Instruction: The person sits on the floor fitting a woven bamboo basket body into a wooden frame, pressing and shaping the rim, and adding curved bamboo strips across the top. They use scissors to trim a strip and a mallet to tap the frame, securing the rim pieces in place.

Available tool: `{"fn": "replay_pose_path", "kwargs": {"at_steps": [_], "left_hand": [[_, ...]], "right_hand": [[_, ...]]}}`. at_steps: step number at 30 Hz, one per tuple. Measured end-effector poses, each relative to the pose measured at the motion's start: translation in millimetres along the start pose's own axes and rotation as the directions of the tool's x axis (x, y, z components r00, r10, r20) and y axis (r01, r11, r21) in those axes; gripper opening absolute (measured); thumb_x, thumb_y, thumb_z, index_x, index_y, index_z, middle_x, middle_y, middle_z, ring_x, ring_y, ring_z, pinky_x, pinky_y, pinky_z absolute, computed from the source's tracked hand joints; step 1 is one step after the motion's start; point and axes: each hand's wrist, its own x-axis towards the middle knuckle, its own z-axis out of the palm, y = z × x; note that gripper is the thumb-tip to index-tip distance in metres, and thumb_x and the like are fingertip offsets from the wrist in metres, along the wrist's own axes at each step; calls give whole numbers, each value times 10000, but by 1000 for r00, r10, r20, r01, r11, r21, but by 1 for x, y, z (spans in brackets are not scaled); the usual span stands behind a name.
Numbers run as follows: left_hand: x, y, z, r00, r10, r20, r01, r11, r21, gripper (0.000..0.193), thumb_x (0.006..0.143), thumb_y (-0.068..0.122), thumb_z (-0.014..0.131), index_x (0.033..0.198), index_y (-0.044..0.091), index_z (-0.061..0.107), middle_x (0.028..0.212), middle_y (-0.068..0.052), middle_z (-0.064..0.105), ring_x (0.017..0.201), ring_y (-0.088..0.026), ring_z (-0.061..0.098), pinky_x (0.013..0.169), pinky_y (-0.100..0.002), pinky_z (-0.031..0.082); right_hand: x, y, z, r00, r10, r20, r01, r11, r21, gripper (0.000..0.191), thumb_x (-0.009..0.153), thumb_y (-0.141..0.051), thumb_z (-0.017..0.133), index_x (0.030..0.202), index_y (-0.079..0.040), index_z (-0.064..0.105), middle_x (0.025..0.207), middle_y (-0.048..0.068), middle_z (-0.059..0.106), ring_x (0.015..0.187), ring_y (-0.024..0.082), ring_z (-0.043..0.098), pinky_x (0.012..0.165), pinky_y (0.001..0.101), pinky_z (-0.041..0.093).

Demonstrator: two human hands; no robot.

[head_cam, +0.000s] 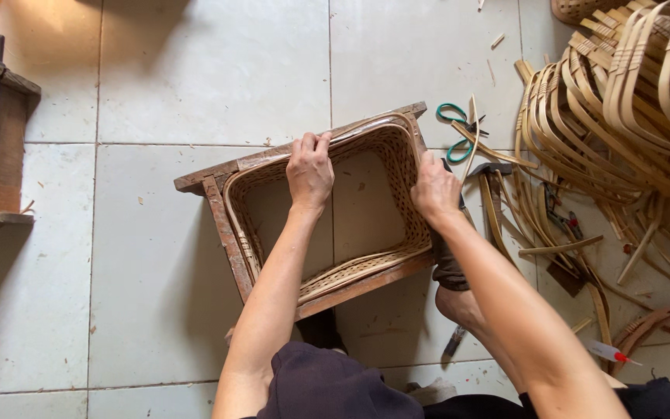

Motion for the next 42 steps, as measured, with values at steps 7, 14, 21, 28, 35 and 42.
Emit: {"fn": "replay_pose_path", "kwargs": {"at_steps": [7, 14, 21, 28, 35, 42], "left_hand": [[0, -1, -3, 1000, -1, 13, 1, 1000, 4, 304, 914, 24, 616, 1190, 99, 719, 1033, -65, 634, 994, -250, 624, 830, -374, 604], [11, -6, 12, 1000, -9, -11, 10, 998, 66, 235, 1003, 31, 586, 1127, 113, 768, 980, -71, 689, 841, -185, 640, 663, -270, 618], [7, -11, 15, 999, -35, 36, 37, 999, -31, 146, 995, 81, 663, 985, 137, 797, 943, -36, 723, 824, -162, 670, 656, -283, 610], [-30, -6, 13, 992, 10, 129, -1, 998, -65, 128, 1014, 113, 658, 1015, 92, 784, 891, -76, 693, 804, -186, 658, 657, -310, 604], [-64, 4, -2, 992, 61, 112, -58, 998, -33, 120, 970, 141, 660, 946, 73, 756, 818, -66, 621, 807, -219, 641, 682, -370, 572], [-75, 1, 4, 988, 70, 134, -71, 997, 3, 117, 980, 114, 654, 968, 52, 752, 824, -66, 623, 793, -209, 641, 673, -358, 579]], "right_hand": [[4, 2, -5, 1000, -25, 19, 26, 997, -71, 264, 876, -24, 645, 1092, -9, 494, 972, 273, 674, 833, 451, 703, 724, 540, 578], [-4, -5, 17, 993, -36, -114, 29, 997, -68, 138, 925, 64, 553, 1025, -5, 488, 939, 237, 630, 683, 347, 690, 533, 456, 563], [-3, -4, 20, 988, -56, -144, 37, 990, -134, 145, 924, 47, 561, 1020, -14, 472, 914, 183, 596, 618, 267, 673, 482, 388, 564], [-3, -6, 20, 994, -24, -110, 14, 996, -89, 131, 979, 43, 566, 1041, -11, 463, 914, 179, 593, 632, 281, 696, 500, 391, 588], [-8, -9, 16, 983, -98, -157, 68, 980, -184, 172, 934, -8, 615, 1029, -42, 475, 929, 165, 593, 724, 322, 727, 561, 430, 586], [1, -18, 30, 991, -56, -123, 1, 914, -406, 120, 967, -67, 619, 1029, -43, 520, 899, 101, 571, 686, 201, 711, 499, 305, 587]]}}
